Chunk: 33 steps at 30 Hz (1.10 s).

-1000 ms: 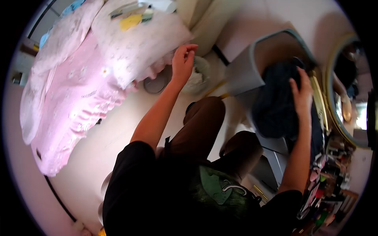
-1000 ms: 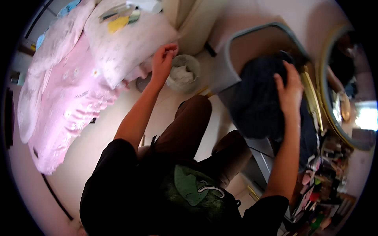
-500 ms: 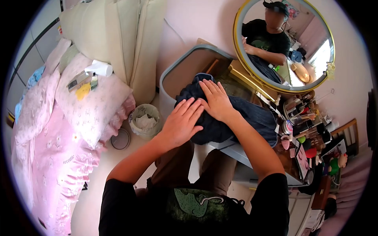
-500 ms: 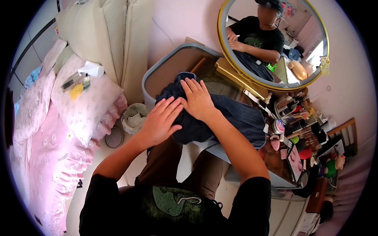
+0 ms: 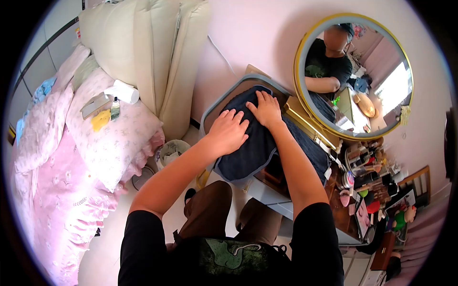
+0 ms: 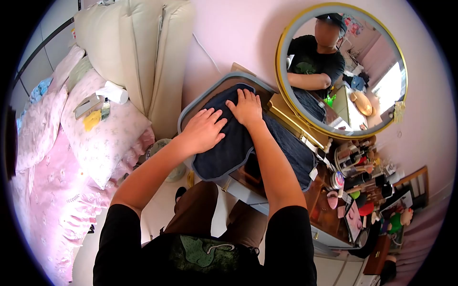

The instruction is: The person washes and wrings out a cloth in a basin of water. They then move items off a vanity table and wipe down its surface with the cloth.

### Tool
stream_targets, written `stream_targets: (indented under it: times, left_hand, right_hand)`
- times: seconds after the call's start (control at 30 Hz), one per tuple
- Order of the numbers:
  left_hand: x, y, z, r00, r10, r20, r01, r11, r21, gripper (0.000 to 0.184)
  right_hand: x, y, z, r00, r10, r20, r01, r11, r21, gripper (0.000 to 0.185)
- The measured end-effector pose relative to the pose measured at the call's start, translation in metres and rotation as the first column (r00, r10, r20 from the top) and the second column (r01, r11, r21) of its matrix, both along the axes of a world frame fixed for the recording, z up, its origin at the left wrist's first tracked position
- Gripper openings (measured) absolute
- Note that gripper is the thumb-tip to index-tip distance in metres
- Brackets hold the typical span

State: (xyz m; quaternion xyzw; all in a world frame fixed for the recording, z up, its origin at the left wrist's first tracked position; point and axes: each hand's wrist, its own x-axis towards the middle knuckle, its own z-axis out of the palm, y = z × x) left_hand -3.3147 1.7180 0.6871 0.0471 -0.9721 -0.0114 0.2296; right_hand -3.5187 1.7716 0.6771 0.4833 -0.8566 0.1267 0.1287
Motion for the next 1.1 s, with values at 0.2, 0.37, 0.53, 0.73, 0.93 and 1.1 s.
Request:
stream_targets:
  times: [0.2, 0.37, 0.53, 0.73, 0.93, 1.1]
  left_hand:
    - [-0.012, -0.018, 0.003, 0.997, 0.051, 0.055, -0.058, 0.99, 0.127, 0.04]
    - [0.0, -0.006, -0.007, 0.99, 0.081, -0.111, -0.063, 0.985, 0.159, 0.04]
    - [0.013, 0.0, 0.014, 0.999, 0.036, 0.03, -0.041, 0.98, 0.195, 0.032]
    - [0.013, -0.006, 0.004, 0.98, 0.011, -0.199, 0.044, 0.961, 0.273, 0.031]
    - [0.009, -0.003, -0.007, 0.945, 0.09, -0.313, -0.031, 0.982, 0.188, 0.027]
    - [0.013, -0.004, 0.0, 0.962, 0.027, -0.272, 0.041, 0.97, 0.241, 0.022]
  right_hand:
    - [-0.025, -0.05, 0.003, 0.995, 0.057, 0.079, -0.058, 0.998, 0.008, 0.066]
    - [-0.017, -0.057, 0.007, 0.985, 0.108, 0.133, -0.1, 0.993, -0.07, 0.061]
    - [-0.004, -0.039, 0.006, 0.855, 0.512, 0.085, -0.468, 0.831, -0.302, 0.036]
    - [-0.002, -0.05, 0.011, 0.911, 0.364, 0.196, -0.152, 0.735, -0.661, 0.029]
    - [-0.037, -0.089, -0.003, 0.935, 0.33, 0.129, -0.25, 0.874, -0.417, 0.035]
    - [-0.01, -0.072, 0.003, 0.807, 0.575, 0.139, -0.517, 0.8, -0.305, 0.033]
